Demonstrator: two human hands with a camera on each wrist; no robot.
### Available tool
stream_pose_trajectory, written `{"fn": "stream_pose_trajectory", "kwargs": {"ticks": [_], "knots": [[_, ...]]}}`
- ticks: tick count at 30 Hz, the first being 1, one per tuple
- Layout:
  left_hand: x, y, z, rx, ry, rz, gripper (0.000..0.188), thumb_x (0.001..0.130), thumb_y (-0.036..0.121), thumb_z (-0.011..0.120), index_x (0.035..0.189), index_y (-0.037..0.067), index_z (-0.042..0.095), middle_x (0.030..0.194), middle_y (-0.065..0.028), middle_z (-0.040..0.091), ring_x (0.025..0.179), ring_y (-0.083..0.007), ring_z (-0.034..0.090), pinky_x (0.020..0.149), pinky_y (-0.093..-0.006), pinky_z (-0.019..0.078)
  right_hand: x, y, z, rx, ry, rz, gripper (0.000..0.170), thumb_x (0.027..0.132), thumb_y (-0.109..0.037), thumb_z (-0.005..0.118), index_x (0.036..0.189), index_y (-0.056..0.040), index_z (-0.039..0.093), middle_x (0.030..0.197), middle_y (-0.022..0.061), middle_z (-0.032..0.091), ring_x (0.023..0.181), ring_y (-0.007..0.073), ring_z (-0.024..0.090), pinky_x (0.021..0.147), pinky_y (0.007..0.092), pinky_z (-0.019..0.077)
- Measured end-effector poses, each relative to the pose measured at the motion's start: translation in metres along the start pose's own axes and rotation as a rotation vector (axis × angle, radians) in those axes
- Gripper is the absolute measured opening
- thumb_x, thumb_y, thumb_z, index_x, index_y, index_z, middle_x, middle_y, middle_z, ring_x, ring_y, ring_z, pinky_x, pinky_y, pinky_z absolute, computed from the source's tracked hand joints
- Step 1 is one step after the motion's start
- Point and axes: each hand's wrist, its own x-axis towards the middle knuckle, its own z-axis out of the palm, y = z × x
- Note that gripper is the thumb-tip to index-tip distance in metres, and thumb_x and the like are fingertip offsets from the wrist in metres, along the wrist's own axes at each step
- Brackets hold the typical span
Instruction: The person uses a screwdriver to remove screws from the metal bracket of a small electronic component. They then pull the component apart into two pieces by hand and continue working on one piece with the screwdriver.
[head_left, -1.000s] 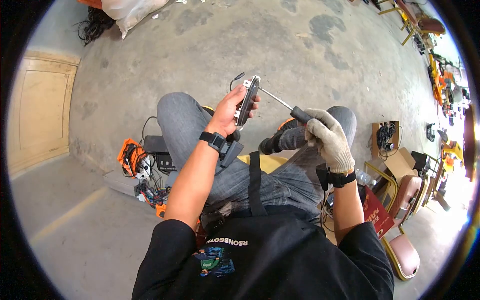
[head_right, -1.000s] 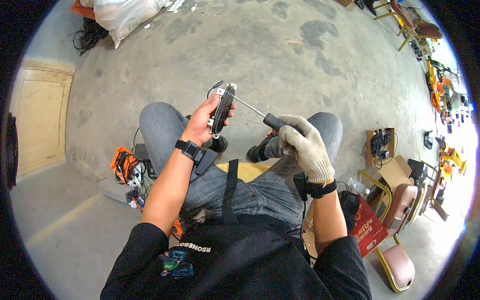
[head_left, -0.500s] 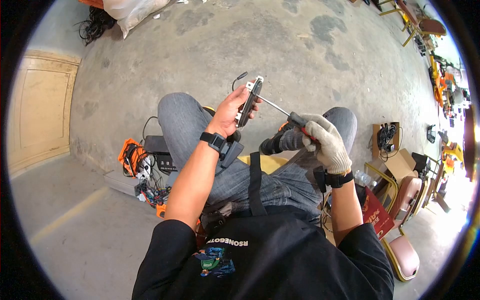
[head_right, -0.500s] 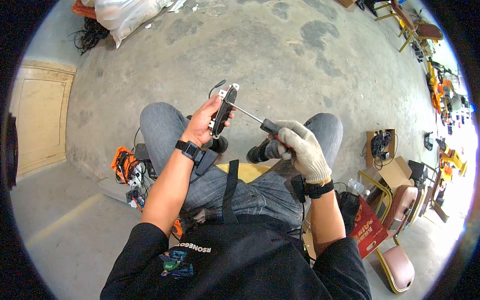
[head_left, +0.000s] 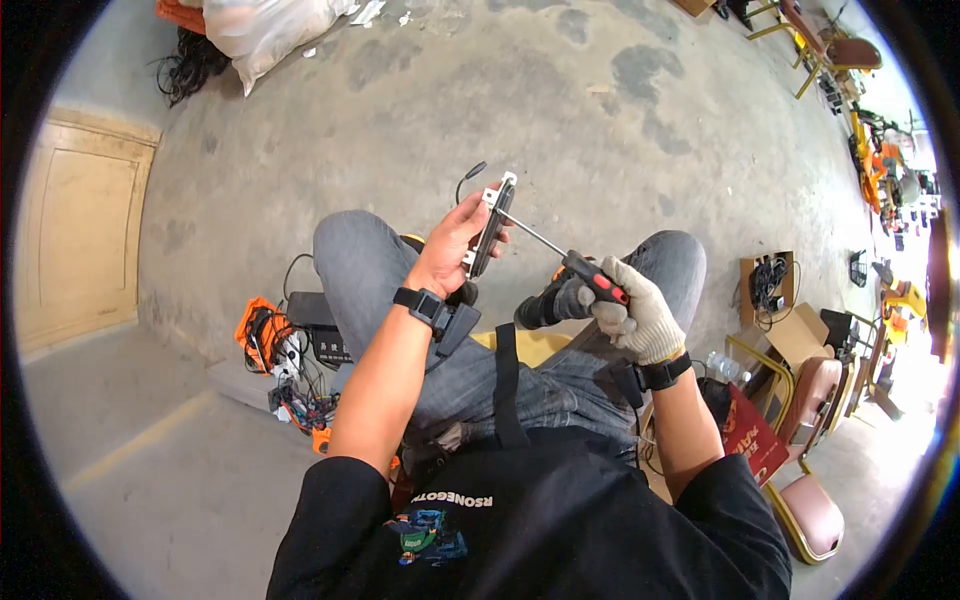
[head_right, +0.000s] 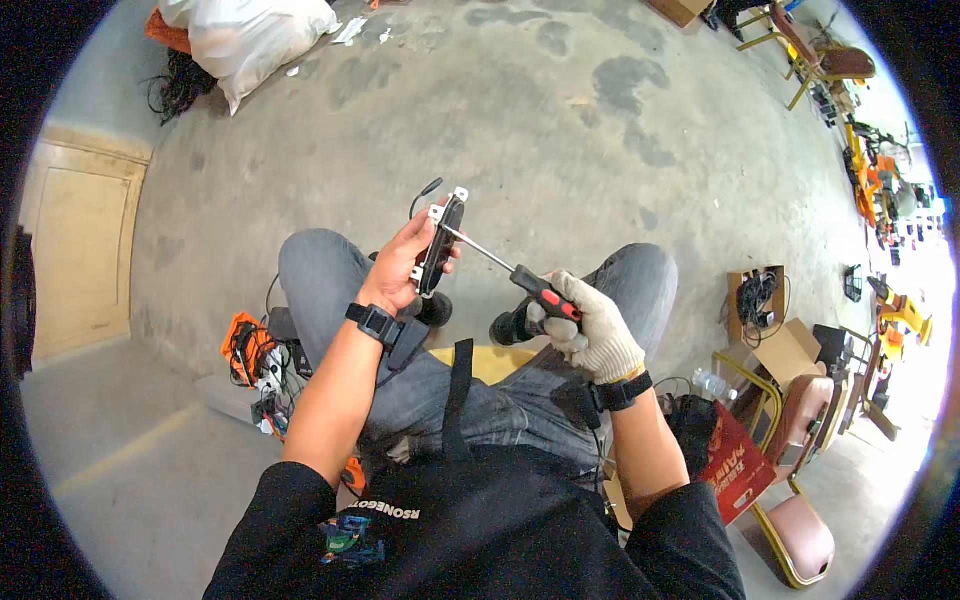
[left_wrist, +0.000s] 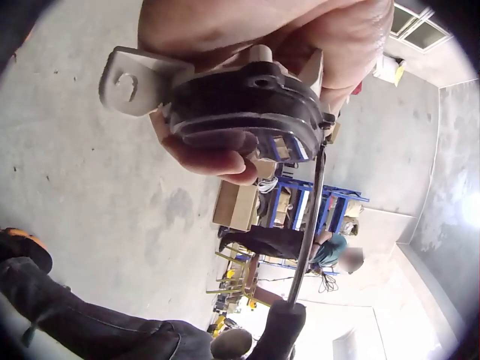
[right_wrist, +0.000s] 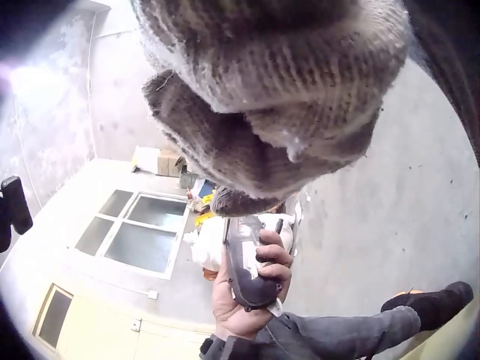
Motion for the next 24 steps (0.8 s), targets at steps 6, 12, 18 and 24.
{"fn": "stream_pose_trajectory", "kwargs": {"ticks": [6, 12, 18, 24], "knots": [[0.001, 0.000, -0.003, 0.009, 0.014, -0.019, 0.051, 0.103, 0.028, 0.056, 0.149, 0.011, 0.044, 0.112, -0.0113, 0.064, 0.091, -0.0185, 0.064, 0.069, -0.0282, 0.0569, -0.003, -0.003, 0.015, -0.268, 0.119, -0.083, 0.031, 0.101, -0.029, 0.057, 0.115, -0.0009, 0.057, 0.087, 0.0116, 0.065, 0.051, 0.0074, 0.046, 0.040, 0.0200, 0.0350], [0.001, 0.000, -0.003, 0.012, 0.025, -0.017, 0.049, 0.102, 0.026, 0.058, 0.147, 0.011, 0.047, 0.112, -0.0104, 0.064, 0.090, -0.0187, 0.065, 0.069, -0.0285, 0.0570, -0.001, 0.001, 0.015, -0.533, 0.185, -0.342, 0.027, 0.096, -0.016, 0.063, 0.115, 0.0028, 0.059, 0.087, 0.0065, 0.062, 0.062, 0.0081, 0.050, 0.054, 0.0230, 0.0400], [-0.001, -0.002, 0.003, -0.018, 0.080, 0.015, 0.047, 0.101, 0.026, 0.060, 0.145, 0.013, 0.051, 0.108, -0.0095, 0.066, 0.087, -0.0167, 0.066, 0.068, -0.0278, 0.0570, -0.010, -0.004, 0.037, -0.444, 0.256, -0.338, 0.028, 0.097, -0.019, 0.060, 0.114, 0.0026, 0.059, 0.087, 0.0056, 0.061, 0.064, 0.0089, 0.051, 0.056, 0.0234, 0.0405], [0.000, -0.003, -0.001, 0.006, 0.068, 0.015, 0.047, 0.101, 0.025, 0.061, 0.145, 0.013, 0.051, 0.107, -0.0097, 0.067, 0.087, -0.0159, 0.066, 0.068, -0.0270, 0.0568, -0.011, -0.013, 0.025, -0.710, 0.225, -0.343, 0.028, 0.098, -0.020, 0.061, 0.118, -0.0003, 0.059, 0.088, 0.0056, 0.059, 0.070, 0.0114, 0.054, 0.062, 0.0258, 0.0451]]}}
